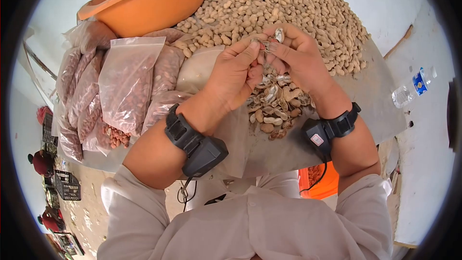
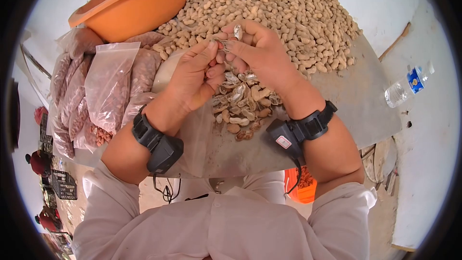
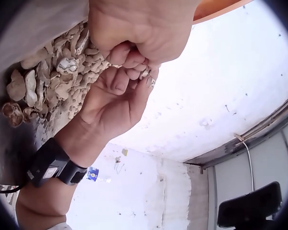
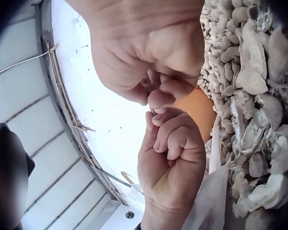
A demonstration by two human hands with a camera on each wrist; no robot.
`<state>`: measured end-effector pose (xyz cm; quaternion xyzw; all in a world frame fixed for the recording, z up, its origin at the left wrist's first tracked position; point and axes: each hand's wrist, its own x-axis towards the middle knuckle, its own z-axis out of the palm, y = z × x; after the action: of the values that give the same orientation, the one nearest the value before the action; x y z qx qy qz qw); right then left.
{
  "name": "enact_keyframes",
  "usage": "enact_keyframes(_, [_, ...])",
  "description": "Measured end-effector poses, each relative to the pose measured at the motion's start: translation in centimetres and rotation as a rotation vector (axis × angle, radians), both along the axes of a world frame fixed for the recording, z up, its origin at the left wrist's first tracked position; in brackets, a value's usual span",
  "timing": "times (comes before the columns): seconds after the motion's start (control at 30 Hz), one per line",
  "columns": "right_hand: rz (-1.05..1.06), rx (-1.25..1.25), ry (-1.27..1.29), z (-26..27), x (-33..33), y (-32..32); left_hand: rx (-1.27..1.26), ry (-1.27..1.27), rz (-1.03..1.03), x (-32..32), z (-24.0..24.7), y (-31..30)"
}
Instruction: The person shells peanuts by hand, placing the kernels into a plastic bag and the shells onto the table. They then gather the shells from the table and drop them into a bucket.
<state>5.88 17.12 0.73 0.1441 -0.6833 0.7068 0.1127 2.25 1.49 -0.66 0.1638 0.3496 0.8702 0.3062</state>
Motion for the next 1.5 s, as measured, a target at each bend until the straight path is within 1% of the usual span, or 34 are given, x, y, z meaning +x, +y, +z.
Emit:
enact_keyframes(0.07, [-0.066,0.187,0.063,0.7,0.6,-0.4,0.014,-0.062,-0.049,-0.4,-0.2,-0.2])
enact_keyframes(0.17, [-0.195,0.393,0.133,0.8,1.3,-1.2,0.052,-0.192,-0.093,-0.9,-0.7,-0.1])
enact_keyframes(0.27, [-0.245,0.559,0.236,0.6,1.1,-1.0,0.058,-0.280,-0.126,-0.8,-0.6,-0.2])
enact_keyframes(0.37, [-0.235,0.726,0.457,1.2,1.0,-1.1,0.050,-0.307,-0.168,-1.0,-0.9,-0.2])
enact_keyframes(0.47, [-0.229,0.754,0.533,0.9,0.6,-0.9,0.015,-0.305,-0.161,-0.8,-0.7,-0.2])
enact_keyframes(0.57, [-0.183,0.741,0.422,1.2,1.0,-0.9,-0.002,-0.282,-0.153,-0.8,-0.9,0.0])
enact_keyframes(0.6, [-0.186,0.713,0.420,1.1,1.0,-1.0,-0.002,-0.273,-0.153,-0.9,-1.0,0.0])
enact_keyframes(0.7, [-0.187,0.648,0.419,0.9,0.8,-1.5,-0.046,-0.358,-0.102,-0.8,-1.1,0.4])
enact_keyframes(0.8, [-0.179,0.623,0.401,0.8,0.7,-1.4,-0.040,-0.314,-0.156,-0.8,-1.1,0.2])
enact_keyframes(0.9, [-0.165,0.601,0.365,0.9,0.5,-1.2,-0.013,-0.303,-0.163,-0.5,-0.8,0.1])
enact_keyframes(0.97, [-0.181,0.561,0.371,0.6,0.4,-1.2,-0.045,-0.342,-0.143,-0.2,-0.4,0.1])
enact_keyframes(1.0, [-0.185,0.520,0.323,0.6,0.4,-1.1,-0.061,-0.359,-0.132,-0.2,-0.3,0.1])
enact_keyframes(1.07, [-0.195,0.435,0.219,0.5,0.5,-0.9,-0.062,-0.327,-0.175,-0.3,-0.3,0.1])
enact_keyframes(1.17, [-0.344,0.454,0.219,0.2,0.6,-1.1,-0.017,-0.298,-0.243,-0.5,-0.6,0.2])
enact_keyframes(1.27, [-0.486,0.605,0.431,0.1,0.3,-1.0,0.001,-0.286,-0.276,-0.5,-0.8,0.2])
enact_keyframes(1.37, [-0.608,0.649,0.493,0.3,-0.1,-0.3,0.028,-0.245,-0.290,-0.5,-0.6,-0.1])
enact_keyframes(1.4, [-0.537,0.602,0.357,0.8,0.1,0.1,0.045,-0.224,-0.294,-0.7,-0.6,-0.2])
enact_keyframes(1.47, [-0.391,0.503,0.089,2.2,0.7,1.4,0.094,-0.222,-0.160,-1.1,-0.6,-0.4])
enact_keyframes(1.5, [-0.272,0.486,0.044,2.2,0.5,2.1,0.118,-0.218,-0.092,-1.4,-0.4,-0.6])
